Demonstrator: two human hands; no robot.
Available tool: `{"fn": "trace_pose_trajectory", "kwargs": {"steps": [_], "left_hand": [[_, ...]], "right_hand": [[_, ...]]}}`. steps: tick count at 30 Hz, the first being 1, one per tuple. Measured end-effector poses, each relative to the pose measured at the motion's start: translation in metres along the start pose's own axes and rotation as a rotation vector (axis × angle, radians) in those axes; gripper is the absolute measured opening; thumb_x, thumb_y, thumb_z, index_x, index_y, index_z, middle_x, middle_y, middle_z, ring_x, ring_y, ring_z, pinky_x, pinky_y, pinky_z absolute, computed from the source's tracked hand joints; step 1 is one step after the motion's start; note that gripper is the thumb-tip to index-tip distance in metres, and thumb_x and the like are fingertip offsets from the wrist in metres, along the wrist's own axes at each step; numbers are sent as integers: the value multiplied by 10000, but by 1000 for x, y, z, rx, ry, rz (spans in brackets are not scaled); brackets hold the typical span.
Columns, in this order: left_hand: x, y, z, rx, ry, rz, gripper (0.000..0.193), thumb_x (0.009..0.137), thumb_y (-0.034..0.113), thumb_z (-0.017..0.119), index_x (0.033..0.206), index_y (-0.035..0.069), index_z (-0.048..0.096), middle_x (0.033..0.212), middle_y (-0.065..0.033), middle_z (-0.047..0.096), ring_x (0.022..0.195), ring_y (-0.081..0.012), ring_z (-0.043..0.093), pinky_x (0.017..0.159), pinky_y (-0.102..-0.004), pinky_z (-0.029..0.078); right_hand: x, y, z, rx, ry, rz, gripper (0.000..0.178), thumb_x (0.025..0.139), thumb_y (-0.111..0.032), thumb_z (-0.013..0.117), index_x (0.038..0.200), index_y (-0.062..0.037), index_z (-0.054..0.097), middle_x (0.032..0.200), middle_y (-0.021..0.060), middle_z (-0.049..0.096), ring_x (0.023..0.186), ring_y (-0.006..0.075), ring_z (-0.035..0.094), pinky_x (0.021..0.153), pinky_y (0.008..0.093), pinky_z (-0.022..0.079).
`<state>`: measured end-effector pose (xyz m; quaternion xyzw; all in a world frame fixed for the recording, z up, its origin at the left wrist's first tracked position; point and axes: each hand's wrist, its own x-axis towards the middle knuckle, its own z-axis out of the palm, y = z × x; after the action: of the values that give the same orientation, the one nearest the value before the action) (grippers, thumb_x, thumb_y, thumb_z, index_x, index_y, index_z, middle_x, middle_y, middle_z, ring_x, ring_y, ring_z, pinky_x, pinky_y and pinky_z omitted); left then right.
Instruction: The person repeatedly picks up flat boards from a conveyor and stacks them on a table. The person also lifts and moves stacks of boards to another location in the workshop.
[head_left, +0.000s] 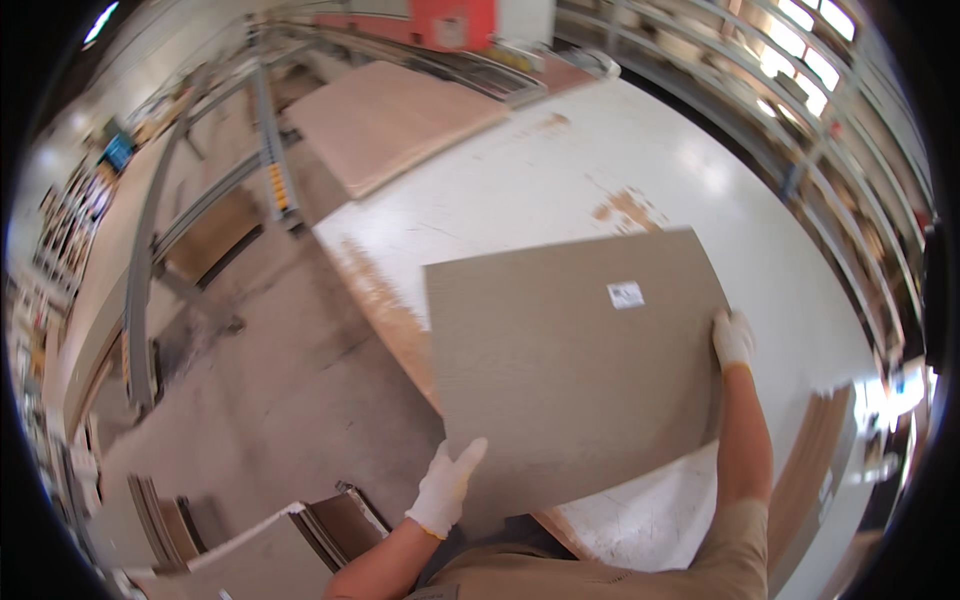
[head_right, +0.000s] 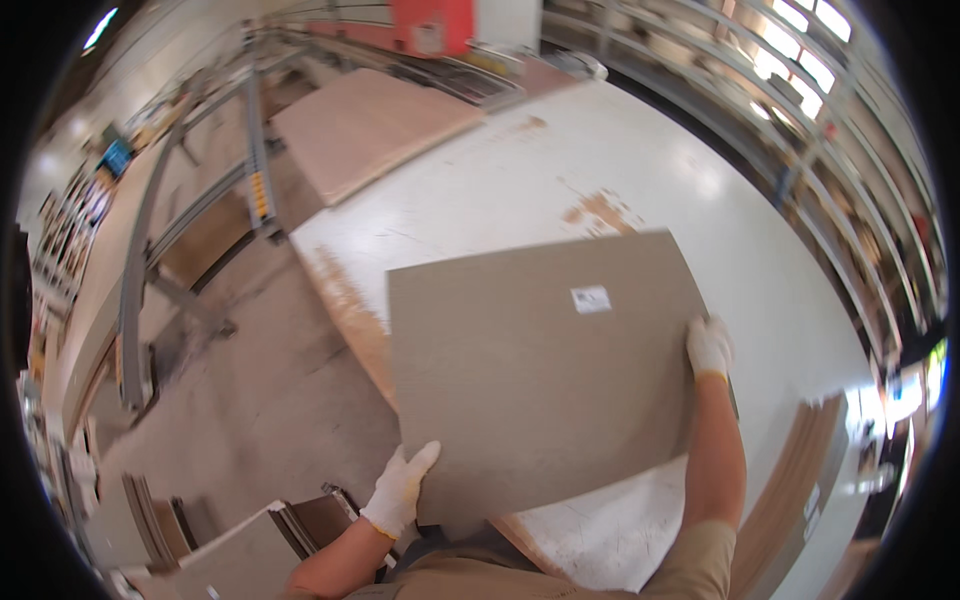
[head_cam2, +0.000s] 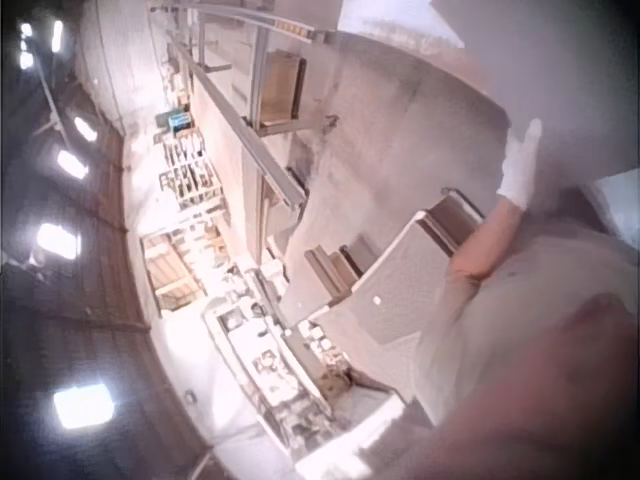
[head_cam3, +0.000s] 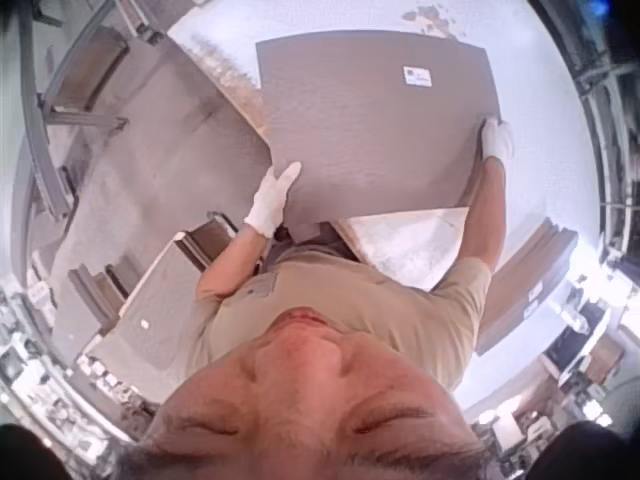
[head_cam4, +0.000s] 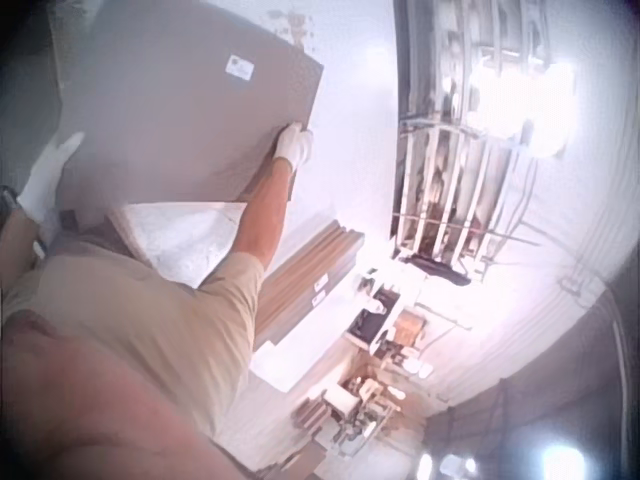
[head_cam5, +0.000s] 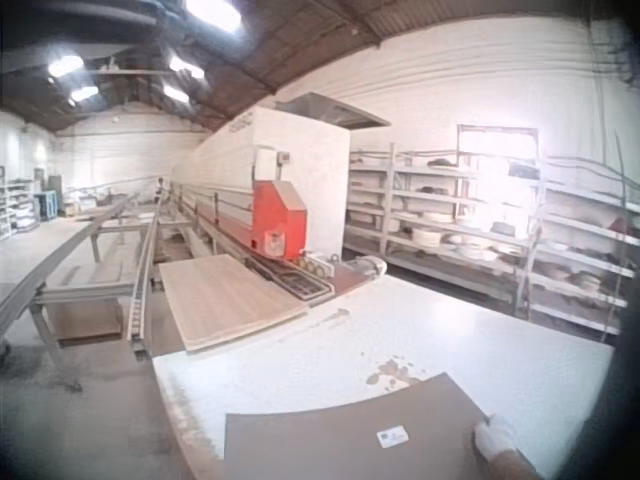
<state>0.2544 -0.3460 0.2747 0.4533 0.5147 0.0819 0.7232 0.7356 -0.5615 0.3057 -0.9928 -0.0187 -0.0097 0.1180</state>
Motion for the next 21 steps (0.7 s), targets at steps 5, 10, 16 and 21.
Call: {"fn": "trace_pose_trajectory", "kwargs": {"steps": [5,10,16,21], "left_hand": [[-6,-1,-57,102,88,61,787,950,515,757,1425,-88,582,1352,-188,689,1221,-246,643,1042,-361,497],[-54,-13,-133,3,27,92,690,990,469,727,1389,-84,616,1268,-142,724,1112,-198,681,984,-338,526],[-89,-62,-183,-105,35,104,649,997,448,729,1373,-72,631,1221,-116,728,1086,-174,679,954,-333,538],[-115,-110,-188,-119,173,95,683,985,467,741,1379,-77,621,1230,-130,725,1088,-184,679,946,-342,544]], "right_hand": [[-54,-10,-1,-19,-34,-118,512,1026,-431,514,1216,23,656,1262,313,685,1214,494,633,1047,543,485],[-125,0,7,47,-62,-218,456,1004,-374,547,1168,28,686,1158,293,722,1136,438,676,997,501,505],[-130,-16,4,710,-565,-195,566,1067,-386,471,1458,5,590,1421,150,652,1309,262,593,1116,368,439],[-138,-68,4,747,-624,-214,648,1114,-459,388,1515,28,536,1491,136,598,1362,247,539,1179,346,375]]}}
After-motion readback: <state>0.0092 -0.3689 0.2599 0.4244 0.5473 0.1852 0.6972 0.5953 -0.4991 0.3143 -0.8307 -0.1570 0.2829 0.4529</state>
